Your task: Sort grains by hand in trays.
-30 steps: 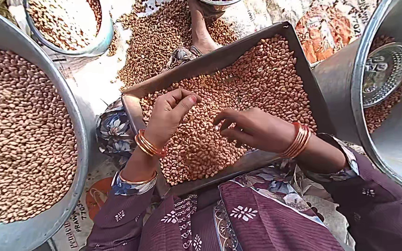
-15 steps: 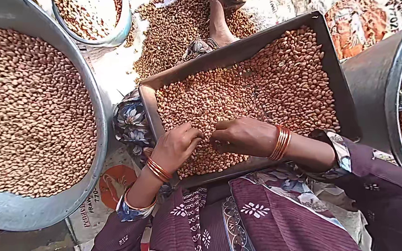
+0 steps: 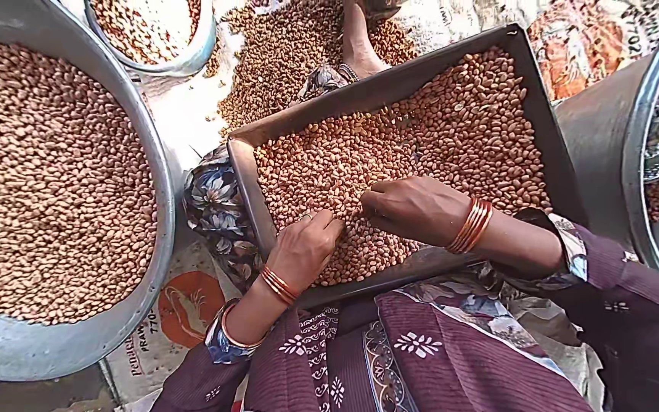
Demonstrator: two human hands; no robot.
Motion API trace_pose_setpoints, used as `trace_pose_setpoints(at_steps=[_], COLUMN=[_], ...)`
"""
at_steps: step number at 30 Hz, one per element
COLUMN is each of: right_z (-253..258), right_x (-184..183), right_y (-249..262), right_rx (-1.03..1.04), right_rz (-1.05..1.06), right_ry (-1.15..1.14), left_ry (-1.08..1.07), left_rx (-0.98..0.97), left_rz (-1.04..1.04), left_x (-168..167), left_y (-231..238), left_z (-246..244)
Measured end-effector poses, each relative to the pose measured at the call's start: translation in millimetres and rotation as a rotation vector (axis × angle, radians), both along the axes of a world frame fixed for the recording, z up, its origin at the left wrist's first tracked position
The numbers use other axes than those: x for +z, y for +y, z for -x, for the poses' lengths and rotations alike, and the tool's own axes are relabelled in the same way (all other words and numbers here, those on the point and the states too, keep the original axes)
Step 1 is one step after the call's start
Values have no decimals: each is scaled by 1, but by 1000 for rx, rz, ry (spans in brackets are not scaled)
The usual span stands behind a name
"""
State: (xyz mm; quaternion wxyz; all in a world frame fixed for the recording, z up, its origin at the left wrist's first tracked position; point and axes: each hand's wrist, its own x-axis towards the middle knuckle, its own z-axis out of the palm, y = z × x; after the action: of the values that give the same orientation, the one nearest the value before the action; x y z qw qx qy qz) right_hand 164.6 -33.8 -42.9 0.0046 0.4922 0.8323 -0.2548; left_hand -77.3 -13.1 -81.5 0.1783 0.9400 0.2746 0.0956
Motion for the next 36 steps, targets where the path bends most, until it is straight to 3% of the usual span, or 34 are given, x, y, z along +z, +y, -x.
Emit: trace_pose_setpoints(at_steps=[4, 9, 11, 16, 19, 23, 26, 30, 36], right_z=[-4, 10, 18, 26, 22, 23, 29, 31, 33], right_x=[22, 19, 6, -4, 2, -9, -12, -12, -8], right_y=[14, 50, 58, 69, 75, 78, 78, 79, 76], right_rx=[-18, 7, 54, 40, -10, 69, 78, 48, 15], right_rz=[35, -44, -76, -9, 50, -12, 21, 34, 71], right_ry=[-105, 32, 58, -13, 99, 256, 222, 186, 136], left_ry=[-174, -661, -728, -686, -551, -169, -70, -53, 29], left_rx=[115, 372, 414, 568, 541, 478, 370, 342, 292], left_rz=[224, 972, 1092, 1058, 1066, 586, 331, 164, 141], left_x=[2, 19, 22, 22, 19, 19, 10, 2, 3], left_y=[15, 42, 49, 57, 58, 54, 52, 52, 52], left_z=[4, 21, 26, 17, 17, 14, 7, 0, -5])
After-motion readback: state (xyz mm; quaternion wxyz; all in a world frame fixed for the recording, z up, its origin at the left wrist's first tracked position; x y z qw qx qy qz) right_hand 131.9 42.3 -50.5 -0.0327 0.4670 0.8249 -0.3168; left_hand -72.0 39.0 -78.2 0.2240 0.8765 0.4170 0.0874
